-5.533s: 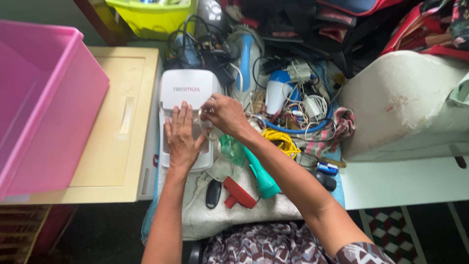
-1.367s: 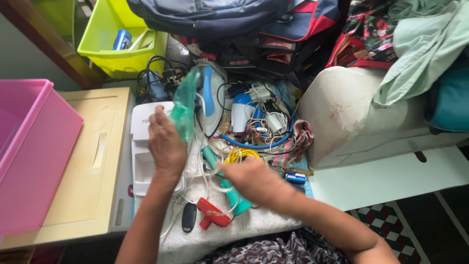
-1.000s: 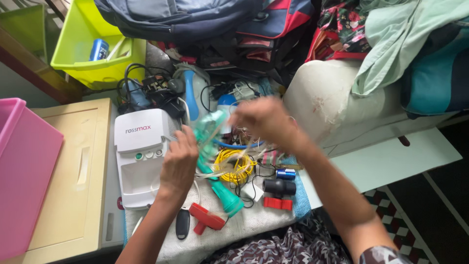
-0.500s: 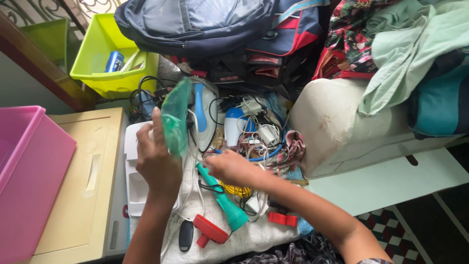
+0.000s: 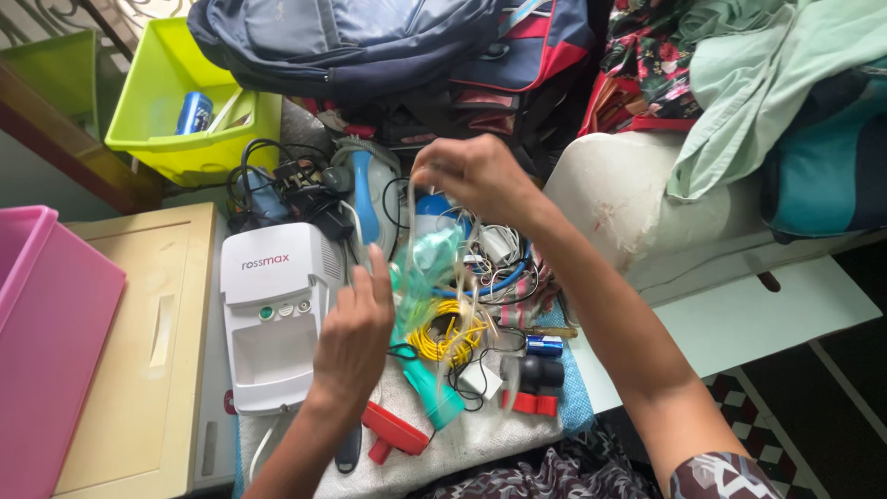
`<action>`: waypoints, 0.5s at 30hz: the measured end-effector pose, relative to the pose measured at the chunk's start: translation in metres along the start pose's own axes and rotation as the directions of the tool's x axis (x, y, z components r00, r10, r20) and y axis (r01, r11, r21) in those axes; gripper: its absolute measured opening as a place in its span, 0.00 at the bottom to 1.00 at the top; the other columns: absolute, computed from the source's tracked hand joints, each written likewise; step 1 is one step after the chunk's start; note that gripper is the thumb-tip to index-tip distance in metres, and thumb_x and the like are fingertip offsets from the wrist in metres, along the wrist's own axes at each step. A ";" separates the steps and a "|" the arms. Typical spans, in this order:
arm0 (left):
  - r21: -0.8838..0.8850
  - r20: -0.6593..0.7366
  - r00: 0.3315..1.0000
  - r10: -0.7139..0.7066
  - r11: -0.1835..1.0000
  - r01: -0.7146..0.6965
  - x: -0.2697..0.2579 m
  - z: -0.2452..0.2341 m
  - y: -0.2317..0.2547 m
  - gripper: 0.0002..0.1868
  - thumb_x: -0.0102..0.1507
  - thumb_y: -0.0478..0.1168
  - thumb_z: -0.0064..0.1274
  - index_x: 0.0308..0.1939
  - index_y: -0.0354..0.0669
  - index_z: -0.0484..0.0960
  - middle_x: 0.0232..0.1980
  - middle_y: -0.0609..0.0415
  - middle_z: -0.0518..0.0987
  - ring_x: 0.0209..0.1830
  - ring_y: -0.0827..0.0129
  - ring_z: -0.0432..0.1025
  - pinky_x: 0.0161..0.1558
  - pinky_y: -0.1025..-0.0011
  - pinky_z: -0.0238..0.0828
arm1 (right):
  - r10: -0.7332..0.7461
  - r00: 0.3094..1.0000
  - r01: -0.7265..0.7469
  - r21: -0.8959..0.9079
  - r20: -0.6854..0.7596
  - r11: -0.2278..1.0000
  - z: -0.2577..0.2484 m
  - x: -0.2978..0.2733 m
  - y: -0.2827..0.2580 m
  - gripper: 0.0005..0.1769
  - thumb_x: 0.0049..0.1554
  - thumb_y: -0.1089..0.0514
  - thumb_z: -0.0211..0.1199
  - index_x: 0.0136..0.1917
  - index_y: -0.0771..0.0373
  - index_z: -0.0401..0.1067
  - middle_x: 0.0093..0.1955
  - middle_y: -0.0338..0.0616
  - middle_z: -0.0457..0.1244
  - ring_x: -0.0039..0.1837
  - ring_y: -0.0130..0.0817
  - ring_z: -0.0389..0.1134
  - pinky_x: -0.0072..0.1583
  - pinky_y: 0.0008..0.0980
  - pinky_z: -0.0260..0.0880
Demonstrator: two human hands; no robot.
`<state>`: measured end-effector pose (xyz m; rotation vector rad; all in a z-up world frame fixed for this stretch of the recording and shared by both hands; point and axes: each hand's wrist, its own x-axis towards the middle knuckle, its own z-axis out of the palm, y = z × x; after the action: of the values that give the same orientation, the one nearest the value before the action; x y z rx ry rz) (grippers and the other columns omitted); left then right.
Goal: The person assembles a nebulizer by connecting a clear tube to a green mask, attaching a mouthpiece, and linking the tube to a Rossmax nebulizer machine. They handle the mask, tube, and mouthpiece one at a time, then connect the tube to the machine and test the setup.
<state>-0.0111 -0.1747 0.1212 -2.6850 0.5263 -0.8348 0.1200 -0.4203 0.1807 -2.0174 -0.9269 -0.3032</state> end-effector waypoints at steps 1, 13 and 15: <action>-0.115 -0.015 1.000 -0.013 0.993 0.011 -0.005 -0.009 -0.001 0.38 0.59 0.33 0.57 0.74 0.32 0.66 0.53 0.45 0.82 0.30 0.69 0.74 0.28 0.73 0.75 | 0.079 0.996 -0.077 -0.045 0.037 0.996 -0.004 0.005 0.016 0.08 0.62 0.55 0.67 0.52 0.59 0.78 0.44 0.39 0.74 0.45 0.26 0.76 0.48 0.29 0.76; -0.707 0.098 0.779 -0.620 0.507 0.493 0.017 0.032 -0.052 0.39 0.63 0.37 0.63 0.76 0.42 0.63 0.51 0.43 0.78 0.43 0.55 0.79 0.44 0.59 0.77 | 0.163 0.923 -0.030 -0.357 0.349 0.934 0.141 -0.104 -0.051 0.19 0.64 0.51 0.57 0.64 0.61 0.64 0.35 0.50 0.66 0.40 0.49 0.70 0.43 0.49 0.67; -0.615 0.050 0.810 -0.584 0.621 0.486 0.013 0.042 -0.048 0.41 0.63 0.37 0.62 0.77 0.41 0.60 0.52 0.40 0.74 0.41 0.54 0.77 0.42 0.59 0.76 | 0.033 0.940 0.100 -0.368 0.338 0.924 0.134 -0.116 -0.068 0.14 0.64 0.58 0.55 0.61 0.66 0.62 0.38 0.48 0.65 0.41 0.47 0.70 0.45 0.48 0.68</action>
<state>0.0356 -0.1307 0.1117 -3.4837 -0.0439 -1.2066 -0.0257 -0.3480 0.0824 -2.4681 -1.1892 -0.1626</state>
